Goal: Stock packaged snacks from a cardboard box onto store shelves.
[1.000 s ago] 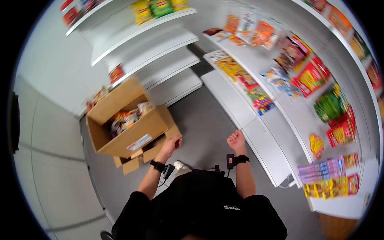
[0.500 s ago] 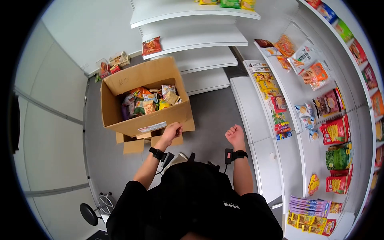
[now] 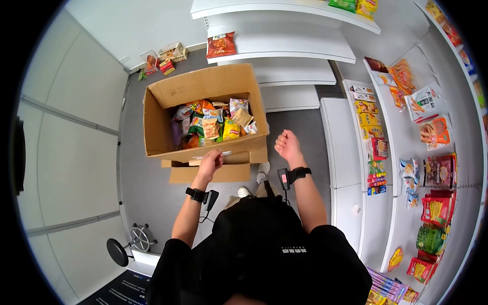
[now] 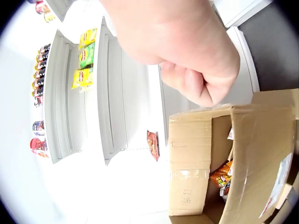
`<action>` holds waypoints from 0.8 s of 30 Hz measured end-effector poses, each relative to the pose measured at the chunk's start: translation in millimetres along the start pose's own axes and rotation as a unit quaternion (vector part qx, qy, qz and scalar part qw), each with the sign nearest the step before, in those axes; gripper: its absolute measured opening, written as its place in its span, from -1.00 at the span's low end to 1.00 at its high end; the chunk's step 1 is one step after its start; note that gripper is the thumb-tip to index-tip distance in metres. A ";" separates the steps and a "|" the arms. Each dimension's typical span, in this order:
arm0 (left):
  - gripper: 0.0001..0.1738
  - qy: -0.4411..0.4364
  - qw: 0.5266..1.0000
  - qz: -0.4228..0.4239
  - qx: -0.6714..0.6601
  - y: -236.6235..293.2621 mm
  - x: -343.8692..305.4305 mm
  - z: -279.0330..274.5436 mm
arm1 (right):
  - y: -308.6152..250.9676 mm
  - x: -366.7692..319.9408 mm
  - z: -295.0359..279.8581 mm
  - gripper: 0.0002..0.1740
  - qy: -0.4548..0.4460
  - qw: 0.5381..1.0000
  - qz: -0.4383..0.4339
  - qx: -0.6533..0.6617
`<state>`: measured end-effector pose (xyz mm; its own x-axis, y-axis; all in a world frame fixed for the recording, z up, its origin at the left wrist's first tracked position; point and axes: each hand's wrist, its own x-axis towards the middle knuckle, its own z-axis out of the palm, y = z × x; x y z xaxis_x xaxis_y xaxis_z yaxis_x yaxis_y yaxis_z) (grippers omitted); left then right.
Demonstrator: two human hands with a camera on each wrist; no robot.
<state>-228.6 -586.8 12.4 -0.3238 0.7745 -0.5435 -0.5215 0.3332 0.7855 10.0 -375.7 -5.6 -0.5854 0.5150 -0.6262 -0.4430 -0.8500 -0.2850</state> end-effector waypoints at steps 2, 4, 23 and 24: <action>-0.79 0.027 1.000 -0.009 -0.006 5.8 10.3 -4.9 | -7.0 24.7 23.0 -0.63 -0.022 0.999 0.015 -0.019; -0.78 0.044 0.999 -0.008 -0.022 19.6 20.0 -6.9 | -6.9 48.3 46.1 -0.63 -0.024 0.998 0.032 -0.050; -0.78 0.147 0.983 -0.053 -0.096 76.9 98.5 -23.4 | 42.1 149.7 88.5 -0.71 0.042 0.941 0.229 -0.246; -0.79 0.144 0.982 -0.059 -0.107 74.4 106.9 -32.9 | 51.1 161.1 68.0 -0.72 0.012 0.924 0.248 -0.291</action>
<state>-328.1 -496.9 3.0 -0.4442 0.5430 -0.7126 -0.7127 0.2678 0.6483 -153.1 -328.6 -71.7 -0.6001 0.0496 -0.7984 0.3202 -0.8997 -0.2966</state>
